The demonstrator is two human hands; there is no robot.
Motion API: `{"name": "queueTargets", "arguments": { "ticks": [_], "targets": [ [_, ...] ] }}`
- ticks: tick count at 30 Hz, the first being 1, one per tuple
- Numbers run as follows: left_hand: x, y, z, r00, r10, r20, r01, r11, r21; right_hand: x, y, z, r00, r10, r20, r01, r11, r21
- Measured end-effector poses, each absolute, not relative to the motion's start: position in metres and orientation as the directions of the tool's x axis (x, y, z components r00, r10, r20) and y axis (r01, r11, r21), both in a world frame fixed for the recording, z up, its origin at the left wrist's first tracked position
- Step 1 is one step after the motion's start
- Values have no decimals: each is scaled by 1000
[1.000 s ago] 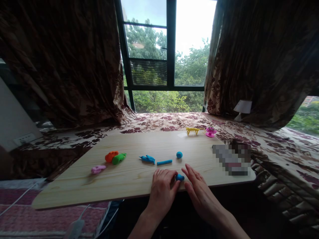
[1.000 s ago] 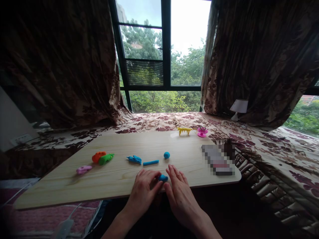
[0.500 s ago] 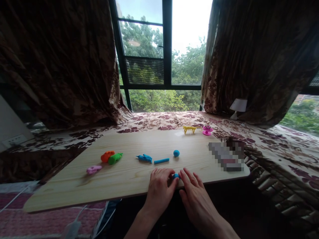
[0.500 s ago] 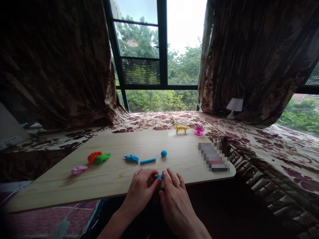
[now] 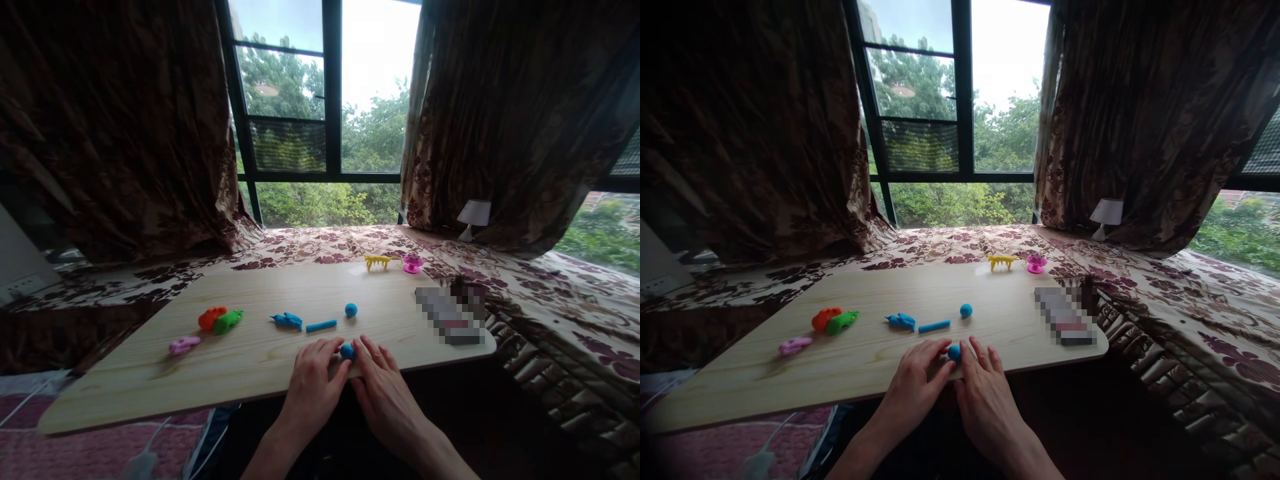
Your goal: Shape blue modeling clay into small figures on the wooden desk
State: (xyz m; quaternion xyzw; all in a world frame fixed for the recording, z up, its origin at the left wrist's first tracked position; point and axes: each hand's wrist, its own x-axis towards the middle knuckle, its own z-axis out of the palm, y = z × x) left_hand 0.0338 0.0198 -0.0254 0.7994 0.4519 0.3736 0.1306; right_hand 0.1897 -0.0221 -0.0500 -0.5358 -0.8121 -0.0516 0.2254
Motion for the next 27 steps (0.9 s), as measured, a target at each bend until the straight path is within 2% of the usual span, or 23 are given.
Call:
{"name": "queueTargets", "arguments": {
  "ticks": [8,15,22,27],
  "targets": [
    [24,22,-28,316,831,459,643,-543,540,197,-39,-62,-380,831,406,877,463,-126],
    [27,20,-27,330,819,469,657,-556,509,187,-17,-47,-318,849,422,895,415,-161],
    [25,20,-24,333,827,453,668,-546,505,194,-39,-60,-399,827,397,870,478,-119],
    [36,22,-23,386,805,451,680,-579,451,189,-30,-51,-369,840,398,876,458,-155]
  ]
}}
